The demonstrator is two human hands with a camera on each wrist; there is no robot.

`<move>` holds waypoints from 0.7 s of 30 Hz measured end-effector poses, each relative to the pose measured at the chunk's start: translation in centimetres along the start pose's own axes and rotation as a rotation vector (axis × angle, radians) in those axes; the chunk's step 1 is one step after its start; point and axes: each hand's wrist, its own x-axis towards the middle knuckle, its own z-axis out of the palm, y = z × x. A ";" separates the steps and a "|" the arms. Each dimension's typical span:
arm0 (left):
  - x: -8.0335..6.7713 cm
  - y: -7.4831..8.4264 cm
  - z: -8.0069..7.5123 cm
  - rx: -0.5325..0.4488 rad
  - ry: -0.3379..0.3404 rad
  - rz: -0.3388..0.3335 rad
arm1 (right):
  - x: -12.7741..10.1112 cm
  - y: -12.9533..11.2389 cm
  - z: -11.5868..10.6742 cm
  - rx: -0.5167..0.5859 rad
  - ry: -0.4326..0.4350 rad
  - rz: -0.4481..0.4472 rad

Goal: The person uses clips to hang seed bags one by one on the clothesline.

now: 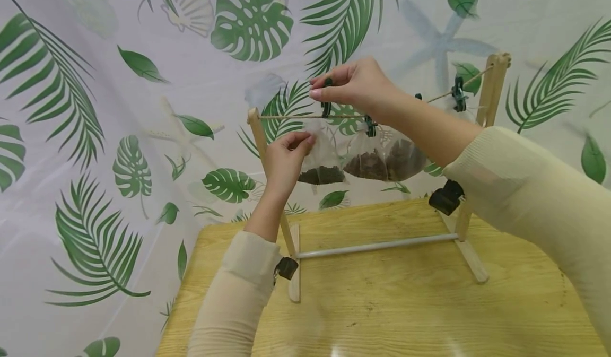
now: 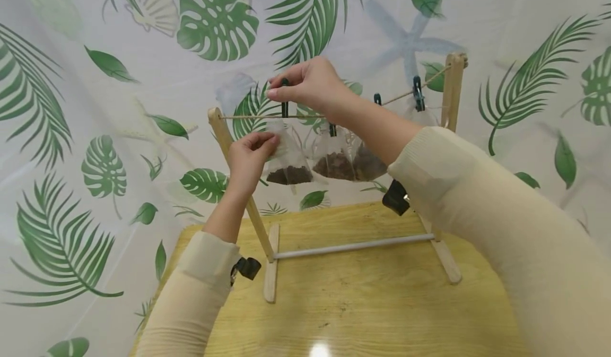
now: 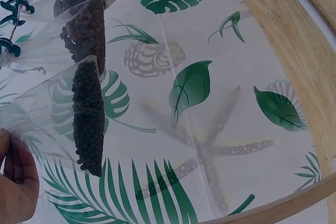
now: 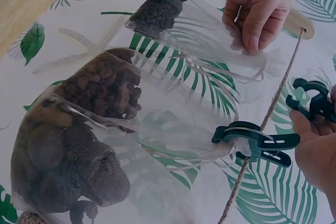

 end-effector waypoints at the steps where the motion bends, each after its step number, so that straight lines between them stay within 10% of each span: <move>1: 0.1 0.0 0.0 0.006 -0.002 -0.002 | 0.2 0.0 0.0 -0.005 -0.009 0.000; 21: 0.3 0.8 0.2 -0.099 0.082 0.099 | 1.6 1.2 1.3 -0.083 -0.090 0.082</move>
